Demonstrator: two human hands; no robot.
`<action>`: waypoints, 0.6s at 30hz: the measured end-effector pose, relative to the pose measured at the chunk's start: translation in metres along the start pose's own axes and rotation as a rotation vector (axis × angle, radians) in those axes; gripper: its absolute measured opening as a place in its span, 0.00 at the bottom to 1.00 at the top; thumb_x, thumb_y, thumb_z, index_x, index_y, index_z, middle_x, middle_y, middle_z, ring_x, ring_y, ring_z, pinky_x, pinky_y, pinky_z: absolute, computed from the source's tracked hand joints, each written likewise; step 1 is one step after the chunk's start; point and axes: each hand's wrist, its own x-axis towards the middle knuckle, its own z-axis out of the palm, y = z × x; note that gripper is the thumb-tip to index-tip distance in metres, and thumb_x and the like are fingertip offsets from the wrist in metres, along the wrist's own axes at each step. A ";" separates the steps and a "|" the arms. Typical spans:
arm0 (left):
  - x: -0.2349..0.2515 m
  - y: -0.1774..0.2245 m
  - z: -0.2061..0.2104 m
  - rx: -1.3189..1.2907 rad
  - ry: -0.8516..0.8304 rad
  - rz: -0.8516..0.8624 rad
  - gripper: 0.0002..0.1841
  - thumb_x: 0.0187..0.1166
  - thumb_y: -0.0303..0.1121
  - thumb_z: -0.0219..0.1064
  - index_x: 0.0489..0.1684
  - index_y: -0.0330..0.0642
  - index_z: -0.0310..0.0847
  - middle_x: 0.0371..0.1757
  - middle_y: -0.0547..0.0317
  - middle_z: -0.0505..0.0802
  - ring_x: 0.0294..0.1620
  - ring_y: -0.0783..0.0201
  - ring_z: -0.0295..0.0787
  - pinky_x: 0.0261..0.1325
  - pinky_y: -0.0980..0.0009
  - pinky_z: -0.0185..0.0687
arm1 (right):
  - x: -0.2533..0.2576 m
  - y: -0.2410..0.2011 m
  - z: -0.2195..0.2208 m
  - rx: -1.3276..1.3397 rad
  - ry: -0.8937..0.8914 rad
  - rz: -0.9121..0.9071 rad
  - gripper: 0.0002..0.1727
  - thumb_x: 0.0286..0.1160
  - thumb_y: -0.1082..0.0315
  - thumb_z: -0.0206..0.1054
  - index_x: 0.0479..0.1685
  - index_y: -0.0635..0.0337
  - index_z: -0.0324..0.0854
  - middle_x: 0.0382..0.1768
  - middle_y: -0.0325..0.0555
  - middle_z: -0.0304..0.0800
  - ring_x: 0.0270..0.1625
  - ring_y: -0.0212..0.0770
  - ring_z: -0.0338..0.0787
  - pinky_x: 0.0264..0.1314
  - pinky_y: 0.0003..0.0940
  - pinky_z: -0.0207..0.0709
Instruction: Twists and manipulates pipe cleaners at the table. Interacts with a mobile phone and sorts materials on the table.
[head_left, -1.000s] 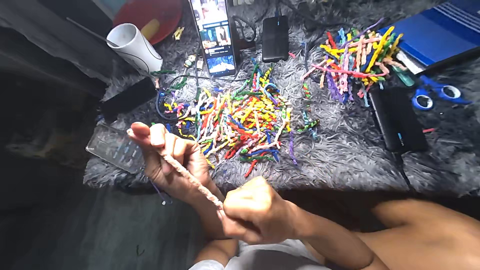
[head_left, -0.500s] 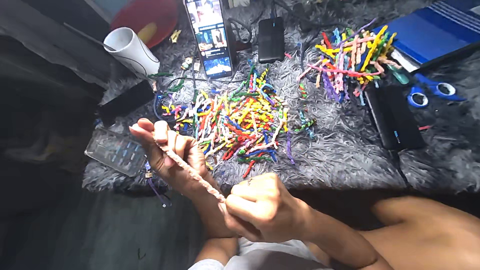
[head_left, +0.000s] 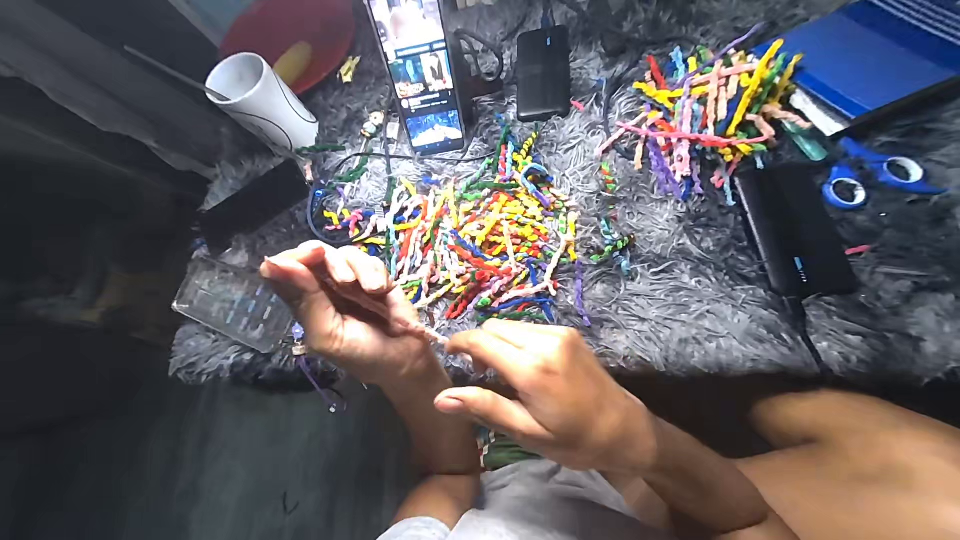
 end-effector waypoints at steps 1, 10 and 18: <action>-0.003 0.000 0.006 -0.020 0.013 -0.016 0.21 0.96 0.38 0.39 0.37 0.46 0.79 0.24 0.66 0.84 0.20 0.75 0.81 0.24 0.84 0.79 | 0.001 0.003 0.007 -0.016 -0.031 0.031 0.30 0.88 0.42 0.55 0.51 0.61 0.90 0.29 0.45 0.86 0.28 0.41 0.84 0.29 0.37 0.75; -0.009 0.001 0.017 -0.160 -0.001 -0.094 0.26 0.97 0.39 0.37 0.33 0.42 0.81 0.20 0.66 0.84 0.18 0.76 0.81 0.22 0.84 0.79 | 0.005 0.009 0.026 -0.269 0.300 0.053 0.17 0.79 0.55 0.68 0.49 0.59 0.92 0.22 0.42 0.82 0.20 0.38 0.82 0.20 0.29 0.71; -0.006 0.004 0.017 -0.206 -0.030 -0.113 0.22 0.96 0.36 0.36 0.44 0.44 0.79 0.26 0.66 0.87 0.21 0.76 0.85 0.25 0.85 0.82 | 0.005 0.019 0.026 -0.006 0.092 0.031 0.24 0.89 0.56 0.58 0.24 0.62 0.83 0.19 0.44 0.76 0.21 0.38 0.79 0.22 0.33 0.68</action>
